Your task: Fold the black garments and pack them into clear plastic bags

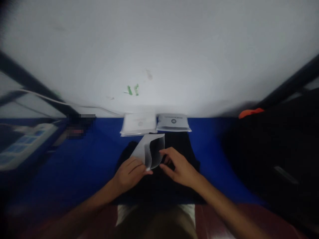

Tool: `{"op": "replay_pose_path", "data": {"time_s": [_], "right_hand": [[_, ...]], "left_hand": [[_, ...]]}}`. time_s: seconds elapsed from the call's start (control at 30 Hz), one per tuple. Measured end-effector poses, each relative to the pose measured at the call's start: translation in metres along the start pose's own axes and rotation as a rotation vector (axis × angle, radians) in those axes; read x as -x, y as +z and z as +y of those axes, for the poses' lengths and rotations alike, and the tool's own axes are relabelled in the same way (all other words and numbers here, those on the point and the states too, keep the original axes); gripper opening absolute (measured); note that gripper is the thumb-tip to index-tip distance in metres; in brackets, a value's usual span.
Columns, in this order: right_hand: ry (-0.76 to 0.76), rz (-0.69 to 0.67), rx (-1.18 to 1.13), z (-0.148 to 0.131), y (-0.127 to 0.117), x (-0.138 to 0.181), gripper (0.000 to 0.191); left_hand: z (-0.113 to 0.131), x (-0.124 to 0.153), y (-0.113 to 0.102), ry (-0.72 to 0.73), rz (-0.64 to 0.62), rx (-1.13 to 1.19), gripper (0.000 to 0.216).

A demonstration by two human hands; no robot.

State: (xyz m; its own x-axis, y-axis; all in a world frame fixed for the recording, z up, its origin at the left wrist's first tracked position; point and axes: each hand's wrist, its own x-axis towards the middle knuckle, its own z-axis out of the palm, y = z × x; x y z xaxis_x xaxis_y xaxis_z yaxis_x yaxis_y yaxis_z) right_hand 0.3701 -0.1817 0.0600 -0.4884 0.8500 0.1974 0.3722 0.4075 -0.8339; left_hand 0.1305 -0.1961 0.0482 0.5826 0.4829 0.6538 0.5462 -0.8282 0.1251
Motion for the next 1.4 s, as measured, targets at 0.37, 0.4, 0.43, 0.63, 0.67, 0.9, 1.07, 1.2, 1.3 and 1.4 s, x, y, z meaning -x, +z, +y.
{"op": "replay_pose_path", "data": {"time_s": [0.37,0.4,0.43,0.63,0.67,0.9,1.07,1.2,1.3,1.4], "right_hand": [[-0.627,0.159,0.647,-0.018,0.009,-0.012,0.015],[-0.655,0.161,0.631,-0.018,0.007,-0.011,0.015],[-0.666,0.166,0.616,-0.019,0.006,-0.011,0.014],[-0.647,0.159,0.669,-0.025,0.004,-0.008,0.012],[-0.647,0.123,0.690,-0.022,0.002,-0.009,0.013],[-0.411,0.004,0.803,0.050,-0.019,-0.026,0.019],[-0.352,0.093,0.742,0.063,-0.018,-0.032,0.020],[-0.537,0.043,0.539,0.035,-0.002,-0.034,0.043],[-0.700,0.077,0.470,0.017,0.003,-0.041,0.037],[-0.700,0.214,0.555,0.015,-0.006,-0.052,0.027]], "left_hand": [[0.007,-0.020,-0.008,0.044,0.055,0.034,0.015],[0.007,-0.021,-0.008,0.047,0.050,0.031,0.016],[0.006,-0.021,-0.009,0.046,0.048,0.027,0.016],[0.000,-0.024,-0.009,0.081,0.049,-0.019,0.015],[-0.001,-0.024,-0.010,0.096,0.050,-0.027,0.014],[0.006,-0.028,-0.027,0.109,0.078,-0.020,0.012],[0.009,-0.031,-0.028,0.104,0.149,0.046,0.016],[0.016,-0.034,-0.026,0.110,0.158,0.089,0.015],[0.021,-0.039,-0.029,0.127,0.147,0.103,0.014],[0.020,-0.039,-0.032,0.075,0.170,0.105,0.016]]}}
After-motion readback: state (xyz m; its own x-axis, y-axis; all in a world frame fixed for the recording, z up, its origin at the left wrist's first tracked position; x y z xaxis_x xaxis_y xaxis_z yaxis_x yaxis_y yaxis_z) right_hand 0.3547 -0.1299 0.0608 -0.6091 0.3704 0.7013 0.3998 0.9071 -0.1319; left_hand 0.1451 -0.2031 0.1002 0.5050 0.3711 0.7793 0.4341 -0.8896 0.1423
